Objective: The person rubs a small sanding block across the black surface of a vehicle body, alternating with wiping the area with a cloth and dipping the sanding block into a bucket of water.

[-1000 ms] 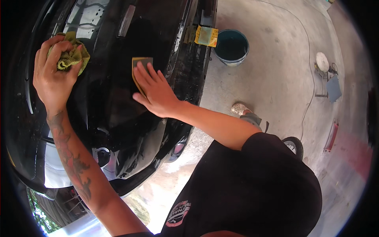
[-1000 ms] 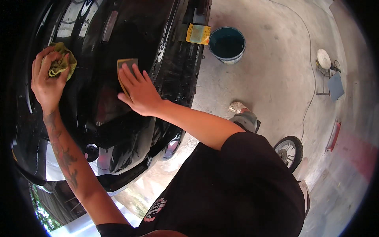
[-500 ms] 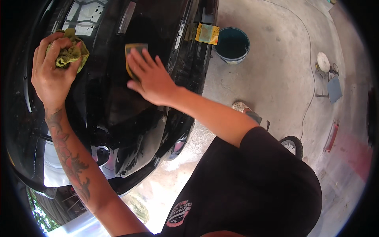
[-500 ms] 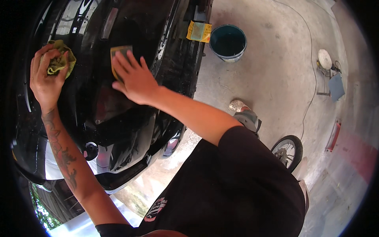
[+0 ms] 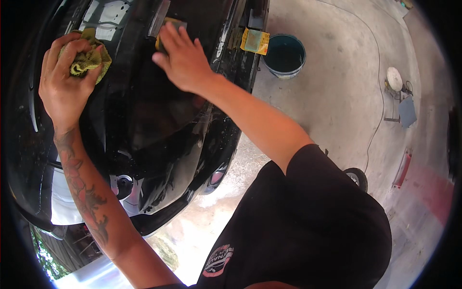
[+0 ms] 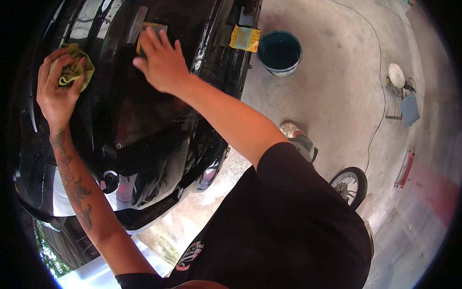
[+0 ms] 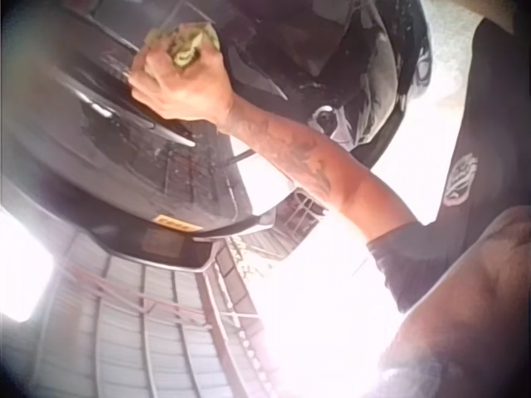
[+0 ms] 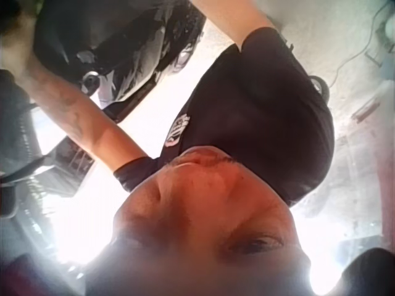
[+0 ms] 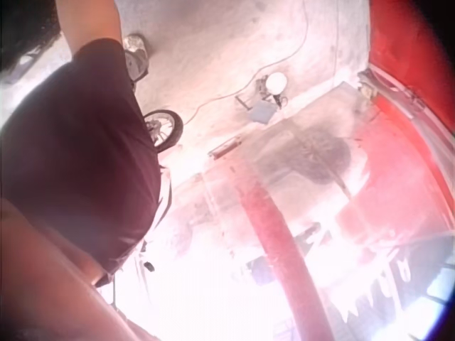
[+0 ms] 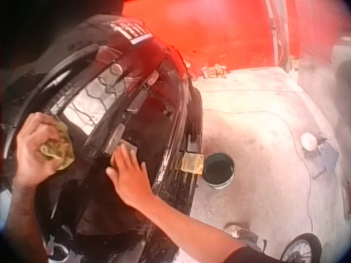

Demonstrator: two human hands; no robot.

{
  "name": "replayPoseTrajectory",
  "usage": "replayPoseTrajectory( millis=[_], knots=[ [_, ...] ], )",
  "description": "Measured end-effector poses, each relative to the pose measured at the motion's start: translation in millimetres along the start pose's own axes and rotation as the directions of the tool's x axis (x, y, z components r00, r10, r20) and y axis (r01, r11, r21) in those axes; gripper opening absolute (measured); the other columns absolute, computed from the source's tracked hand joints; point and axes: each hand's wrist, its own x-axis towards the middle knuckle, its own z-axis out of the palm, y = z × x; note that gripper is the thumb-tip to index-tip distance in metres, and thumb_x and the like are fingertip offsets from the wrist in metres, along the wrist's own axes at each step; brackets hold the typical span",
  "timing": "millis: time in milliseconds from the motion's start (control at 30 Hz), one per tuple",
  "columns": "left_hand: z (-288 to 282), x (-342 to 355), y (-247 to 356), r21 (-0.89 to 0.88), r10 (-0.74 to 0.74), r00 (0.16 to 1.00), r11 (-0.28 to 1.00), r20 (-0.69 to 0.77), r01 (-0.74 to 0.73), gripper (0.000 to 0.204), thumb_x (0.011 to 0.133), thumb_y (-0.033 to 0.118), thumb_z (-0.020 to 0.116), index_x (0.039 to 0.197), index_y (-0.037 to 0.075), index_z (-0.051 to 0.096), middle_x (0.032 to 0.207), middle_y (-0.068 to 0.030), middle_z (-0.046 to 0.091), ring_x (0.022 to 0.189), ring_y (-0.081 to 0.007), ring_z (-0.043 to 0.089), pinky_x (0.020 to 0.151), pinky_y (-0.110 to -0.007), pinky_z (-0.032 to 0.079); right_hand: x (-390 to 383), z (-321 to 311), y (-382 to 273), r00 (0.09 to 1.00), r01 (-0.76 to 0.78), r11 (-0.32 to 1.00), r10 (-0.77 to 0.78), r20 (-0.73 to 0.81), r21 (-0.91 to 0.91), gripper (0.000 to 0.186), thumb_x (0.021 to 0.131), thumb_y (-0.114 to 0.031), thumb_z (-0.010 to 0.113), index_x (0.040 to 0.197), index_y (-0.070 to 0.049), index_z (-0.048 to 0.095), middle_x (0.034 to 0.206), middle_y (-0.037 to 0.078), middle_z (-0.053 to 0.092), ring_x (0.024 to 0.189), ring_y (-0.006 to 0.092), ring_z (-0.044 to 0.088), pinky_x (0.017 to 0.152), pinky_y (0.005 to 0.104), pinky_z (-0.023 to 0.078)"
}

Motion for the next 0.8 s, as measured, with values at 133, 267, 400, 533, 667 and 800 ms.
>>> replayPoseTrajectory(
  millis=[133,267,400,533,667,800],
  knots=[
    [1.6,1.0,1.8,0.008,-0.023,1.000,1.000,0.012,0.023,0.030,0.072,0.006,0.085,0.097,0.008,0.069,0.115,-0.0029,0.069,0.104,-0.0249,0.068,0.086,-0.035,0.056,-11.0,4.1,-14.9,0.999,-0.022,0.997,0.020,0.030,0.070,0.070,0.102,-0.043,0.052,0.156,-0.005,0.029,0.164,0.017,0.025,0.149,0.0459,0.026,0.116,0.0642,0.029],
    [5.5,-1.1,-1.2,-0.005,0.014,1.000,1.000,-0.013,-0.014,0.031,0.071,0.006,0.085,0.098,0.008,0.069,0.115,-0.0033,0.069,0.104,-0.0243,0.068,0.086,-0.035,0.056,-70.1,6.0,-40.7,0.986,0.077,0.997,-0.078,0.149,0.012,0.068,0.102,-0.041,0.054,0.154,-0.003,0.032,0.164,0.020,0.025,0.149,0.0476,0.026,0.115,0.0632,0.031],
    [-14.6,-8.3,-4.3,0.028,0.003,1.000,1.000,0.025,-0.003,0.032,0.071,0.005,0.084,0.099,0.008,0.069,0.116,-0.0027,0.069,0.104,-0.0247,0.068,0.086,-0.035,0.056,-18.9,8.7,-36.2,1.000,0.003,0.997,-0.003,0.003,0.080,0.061,0.103,-0.039,0.053,0.149,-0.001,0.037,0.161,0.021,0.030,0.145,0.0494,0.032,0.111,0.0642,0.036],
    [2.2,-2.0,-2.8,-0.059,0.032,0.999,0.998,-0.042,-0.034,0.032,0.066,0.009,0.083,0.094,0.013,0.069,0.112,0.0051,0.069,0.098,-0.0215,0.067,0.081,-0.034,0.056,-23.9,10.3,-32.0,0.999,-0.001,1.000,0.003,-0.047,0.031,0.059,0.101,-0.037,0.056,0.144,0.001,0.042,0.157,0.025,0.035,0.141,0.0502,0.037,0.109,0.0631,0.039],
    [6.1,-0.1,1.1,-0.036,0.013,0.999,0.999,-0.052,-0.015,0.032,0.066,0.009,0.082,0.094,0.014,0.069,0.113,0.0056,0.069,0.098,-0.0211,0.067,0.081,-0.034,0.056,-79.4,7.0,-51.0,0.983,0.110,0.994,-0.105,0.152,-0.024,0.066,0.100,-0.042,0.056,0.152,-0.004,0.037,0.161,0.021,0.031,0.146,0.0463,0.033,0.113,0.0609,0.035],
    [1.3,-1.8,-1.4,-0.023,-0.004,1.000,1.000,-0.031,0.003,0.033,0.068,0.007,0.083,0.097,0.012,0.069,0.114,0.0026,0.069,0.101,-0.0223,0.067,0.083,-0.035,0.055,-47.3,7.9,-35.3,0.997,0.069,0.997,-0.068,0.035,-0.027,0.066,0.101,-0.040,0.056,0.151,-0.004,0.036,0.160,0.021,0.032,0.145,0.0474,0.033,0.111,0.0583,0.037]
  ],
)
